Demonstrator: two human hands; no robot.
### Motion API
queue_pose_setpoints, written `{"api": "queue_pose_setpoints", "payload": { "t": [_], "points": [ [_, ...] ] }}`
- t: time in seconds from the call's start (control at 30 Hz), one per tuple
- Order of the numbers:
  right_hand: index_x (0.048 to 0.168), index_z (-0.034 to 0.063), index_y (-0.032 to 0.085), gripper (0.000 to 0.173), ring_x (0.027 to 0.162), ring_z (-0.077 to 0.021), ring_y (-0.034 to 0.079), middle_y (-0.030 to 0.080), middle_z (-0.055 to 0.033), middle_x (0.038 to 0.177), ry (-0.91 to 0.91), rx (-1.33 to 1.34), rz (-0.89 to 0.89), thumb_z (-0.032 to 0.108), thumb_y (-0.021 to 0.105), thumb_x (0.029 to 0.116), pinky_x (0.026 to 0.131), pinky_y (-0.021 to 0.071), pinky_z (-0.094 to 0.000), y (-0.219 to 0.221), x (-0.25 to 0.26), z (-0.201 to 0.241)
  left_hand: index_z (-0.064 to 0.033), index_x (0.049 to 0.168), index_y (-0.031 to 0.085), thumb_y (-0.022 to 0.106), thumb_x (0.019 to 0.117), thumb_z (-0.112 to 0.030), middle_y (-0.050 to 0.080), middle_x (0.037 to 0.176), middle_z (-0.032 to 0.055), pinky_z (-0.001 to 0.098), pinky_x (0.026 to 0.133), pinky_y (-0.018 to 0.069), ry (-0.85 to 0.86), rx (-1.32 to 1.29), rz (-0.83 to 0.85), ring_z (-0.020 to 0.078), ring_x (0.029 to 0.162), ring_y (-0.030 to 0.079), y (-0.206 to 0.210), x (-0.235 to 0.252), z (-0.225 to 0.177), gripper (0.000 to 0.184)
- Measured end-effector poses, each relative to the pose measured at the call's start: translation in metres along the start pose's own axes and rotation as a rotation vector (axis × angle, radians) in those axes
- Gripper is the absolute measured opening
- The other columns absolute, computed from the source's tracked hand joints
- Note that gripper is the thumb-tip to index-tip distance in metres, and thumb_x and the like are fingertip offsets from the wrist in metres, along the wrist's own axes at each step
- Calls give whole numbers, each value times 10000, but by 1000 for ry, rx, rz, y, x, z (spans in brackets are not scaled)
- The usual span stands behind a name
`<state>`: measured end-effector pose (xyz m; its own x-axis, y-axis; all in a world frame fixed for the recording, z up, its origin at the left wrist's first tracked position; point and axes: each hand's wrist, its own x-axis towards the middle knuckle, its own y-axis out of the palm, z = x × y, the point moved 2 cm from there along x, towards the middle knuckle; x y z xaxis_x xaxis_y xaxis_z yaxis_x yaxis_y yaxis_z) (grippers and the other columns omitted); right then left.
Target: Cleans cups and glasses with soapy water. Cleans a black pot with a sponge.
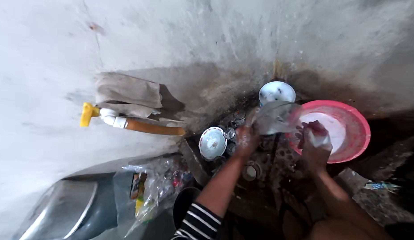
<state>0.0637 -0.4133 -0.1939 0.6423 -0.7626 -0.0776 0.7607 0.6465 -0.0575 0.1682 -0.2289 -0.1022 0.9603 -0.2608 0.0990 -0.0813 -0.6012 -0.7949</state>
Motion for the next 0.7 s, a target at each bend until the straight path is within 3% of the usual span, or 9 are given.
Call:
{"api": "queue_pose_setpoints", "payload": {
  "t": [0.07,0.13,0.2,0.27,0.37,0.4,0.47,0.6,0.7],
  "points": [
    [1433,-41,476,545,824,-180,727,702,-153,1161,-86,-37,13,239,659,1002,700,641,-362,-8,11,2,-214,1531,495,622,1003,-123,712,1254,144,543,879,588,-6,94,-26,316,996,734,-37,6,32,551],
    [1459,-29,463,625,982,-221,695,623,-196,1277,-139,-164,53,274,705,969,855,617,-398,-14,20,3,-167,1472,549,536,1068,-180,683,1281,129,487,814,631,-61,87,-133,250,938,740,-67,6,76,405],
    [1447,7,520,622,1055,-282,675,598,-226,1325,-138,-325,155,330,711,950,893,599,-457,-15,30,0,-85,1391,602,500,1085,-243,669,1232,178,503,820,628,-309,89,-206,284,916,730,-89,-5,124,359],
    [1431,55,579,573,1194,-300,621,601,-202,1369,-174,-438,214,332,707,946,1003,541,-457,-16,29,0,-7,1396,577,503,1071,-240,649,1283,252,533,1011,523,-617,79,-221,357,1135,669,-98,-22,170,407],
    [1462,71,563,610,1278,-340,565,563,-221,1410,-250,-482,241,349,716,941,1082,486,-473,-22,24,-4,48,1478,431,538,1056,-220,565,1384,275,481,1035,521,-938,50,-137,347,1226,621,-91,-48,215,510],
    [1492,91,530,658,1287,-333,574,559,-211,1427,-197,-488,284,389,718,936,1089,484,-490,-24,25,-7,59,1431,486,573,1035,-213,568,1389,277,507,1059,491,-1002,74,-81,369,1259,595,-85,-54,227,488],
    [1523,119,489,712,1216,-290,642,596,-179,1418,-116,-452,336,369,755,911,1014,543,-492,-27,23,-11,40,1323,605,622,1014,-243,590,1369,267,545,1068,465,-1079,153,55,394,1287,569,-71,-64,247,420],
    [1463,127,531,638,811,-234,702,672,-155,1242,-40,-384,332,341,755,906,653,605,-454,-25,19,-10,32,1347,595,566,1052,-225,560,1405,275,552,1092,439,-1090,53,109,404,1320,535,-52,-72,258,392],
    [1450,125,537,624,792,-202,690,666,-137,1255,-40,-392,389,371,732,910,646,599,-426,-19,17,-10,58,1363,557,539,1066,-219,559,1386,290,544,1065,463,-1138,-109,33,404,1286,554,-43,-75,260,407]
  ]
}}
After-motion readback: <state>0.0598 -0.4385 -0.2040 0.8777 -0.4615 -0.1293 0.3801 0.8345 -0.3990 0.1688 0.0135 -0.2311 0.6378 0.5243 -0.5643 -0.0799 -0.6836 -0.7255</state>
